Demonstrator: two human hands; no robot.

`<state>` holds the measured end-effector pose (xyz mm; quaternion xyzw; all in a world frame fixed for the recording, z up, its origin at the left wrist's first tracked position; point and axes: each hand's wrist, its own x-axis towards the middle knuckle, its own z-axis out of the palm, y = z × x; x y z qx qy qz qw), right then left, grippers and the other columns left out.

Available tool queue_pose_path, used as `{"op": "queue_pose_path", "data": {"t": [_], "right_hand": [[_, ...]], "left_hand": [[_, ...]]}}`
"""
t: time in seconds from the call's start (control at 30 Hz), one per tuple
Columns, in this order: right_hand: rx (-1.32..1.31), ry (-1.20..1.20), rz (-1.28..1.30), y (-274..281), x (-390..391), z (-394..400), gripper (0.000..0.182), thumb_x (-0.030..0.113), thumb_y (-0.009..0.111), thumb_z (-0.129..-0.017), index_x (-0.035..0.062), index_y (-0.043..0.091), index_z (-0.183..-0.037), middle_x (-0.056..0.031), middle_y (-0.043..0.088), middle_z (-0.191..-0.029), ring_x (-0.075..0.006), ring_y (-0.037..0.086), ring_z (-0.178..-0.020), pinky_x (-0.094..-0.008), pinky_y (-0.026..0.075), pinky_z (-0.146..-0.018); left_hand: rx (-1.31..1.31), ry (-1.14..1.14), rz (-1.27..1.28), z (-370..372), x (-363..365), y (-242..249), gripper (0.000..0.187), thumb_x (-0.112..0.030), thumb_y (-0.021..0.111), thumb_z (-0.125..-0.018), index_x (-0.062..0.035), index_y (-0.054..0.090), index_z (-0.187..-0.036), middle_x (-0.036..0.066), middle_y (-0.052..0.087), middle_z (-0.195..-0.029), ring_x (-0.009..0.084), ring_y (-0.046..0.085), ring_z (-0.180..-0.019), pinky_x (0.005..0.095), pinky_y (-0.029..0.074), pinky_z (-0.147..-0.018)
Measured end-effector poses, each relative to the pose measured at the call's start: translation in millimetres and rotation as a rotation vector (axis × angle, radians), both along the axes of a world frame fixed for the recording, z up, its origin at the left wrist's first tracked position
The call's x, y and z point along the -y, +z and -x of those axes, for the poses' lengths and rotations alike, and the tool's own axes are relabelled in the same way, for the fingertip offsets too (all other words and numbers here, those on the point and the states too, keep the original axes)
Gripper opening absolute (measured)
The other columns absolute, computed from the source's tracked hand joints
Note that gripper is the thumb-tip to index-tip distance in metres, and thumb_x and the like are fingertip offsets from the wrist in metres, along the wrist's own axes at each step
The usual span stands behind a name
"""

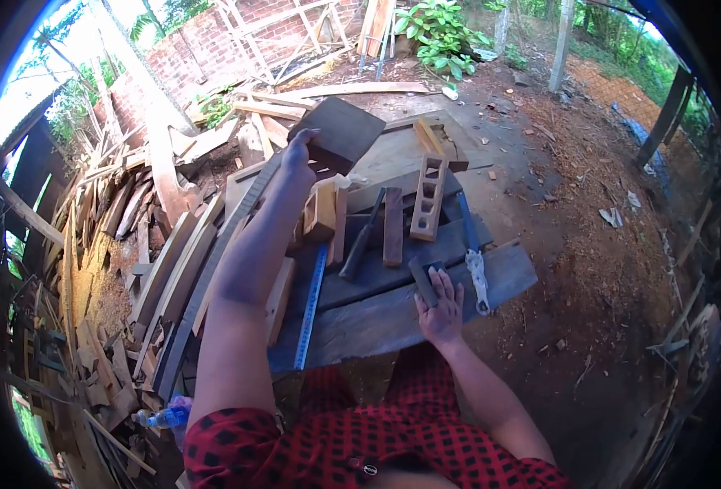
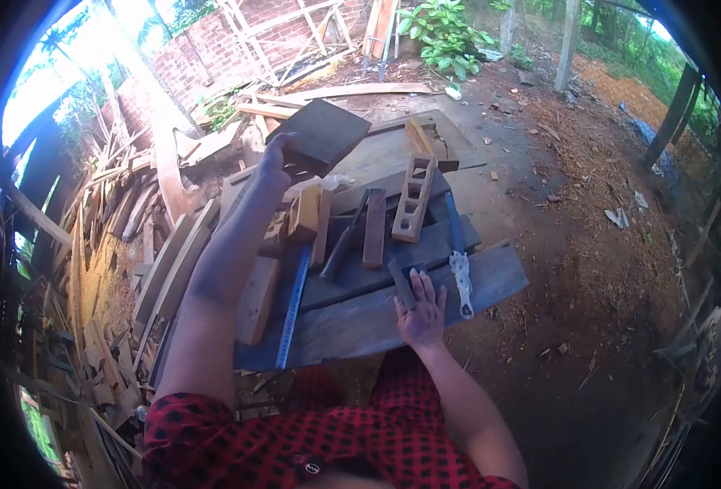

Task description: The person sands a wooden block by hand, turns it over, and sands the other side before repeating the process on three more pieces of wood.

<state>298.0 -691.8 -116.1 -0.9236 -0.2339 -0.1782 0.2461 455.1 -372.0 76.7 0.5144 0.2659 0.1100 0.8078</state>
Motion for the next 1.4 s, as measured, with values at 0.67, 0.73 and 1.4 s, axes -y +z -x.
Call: {"op": "queue_pose_path", "data": {"t": [0.67,0.73,1.4], "right_hand": [[-0.194,0.026,0.116,2,-5,-12,0.047,0.029,0.056,-0.086,0.0133,0.049,-0.130,-0.0076,0.040,-0.142,-0.0298,0.035,-0.131,-0.0560,0.020,-0.106],[-0.195,0.015,0.139,-1,-5,-13,0.050,0.033,0.054,-0.088,0.0186,0.046,-0.134,-0.0054,0.038,-0.143,-0.0269,0.036,-0.131,-0.0584,0.020,-0.105],[-0.074,-0.006,0.116,-6,-7,-2,0.062,0.039,0.058,-0.085,0.0101,0.039,-0.136,-0.0068,0.038,-0.142,-0.0268,0.033,-0.133,-0.0588,0.023,-0.105]], "left_hand": [[-0.230,0.169,0.129,-168,-45,-146,0.041,-0.036,0.065,-0.077,-0.0071,0.056,-0.104,0.011,0.061,-0.092,0.0296,0.062,-0.083,0.0493,0.052,-0.072],[-0.231,0.155,0.169,-162,-45,-149,0.039,-0.036,0.061,-0.080,-0.0060,0.056,-0.104,0.012,0.062,-0.095,0.0309,0.063,-0.084,0.0473,0.052,-0.074],[-0.006,-0.419,-1.110,77,7,-23,0.077,-0.045,0.070,-0.072,-0.0074,0.045,-0.134,0.023,0.043,-0.135,0.0326,0.036,-0.131,0.0407,0.031,-0.106]]}}
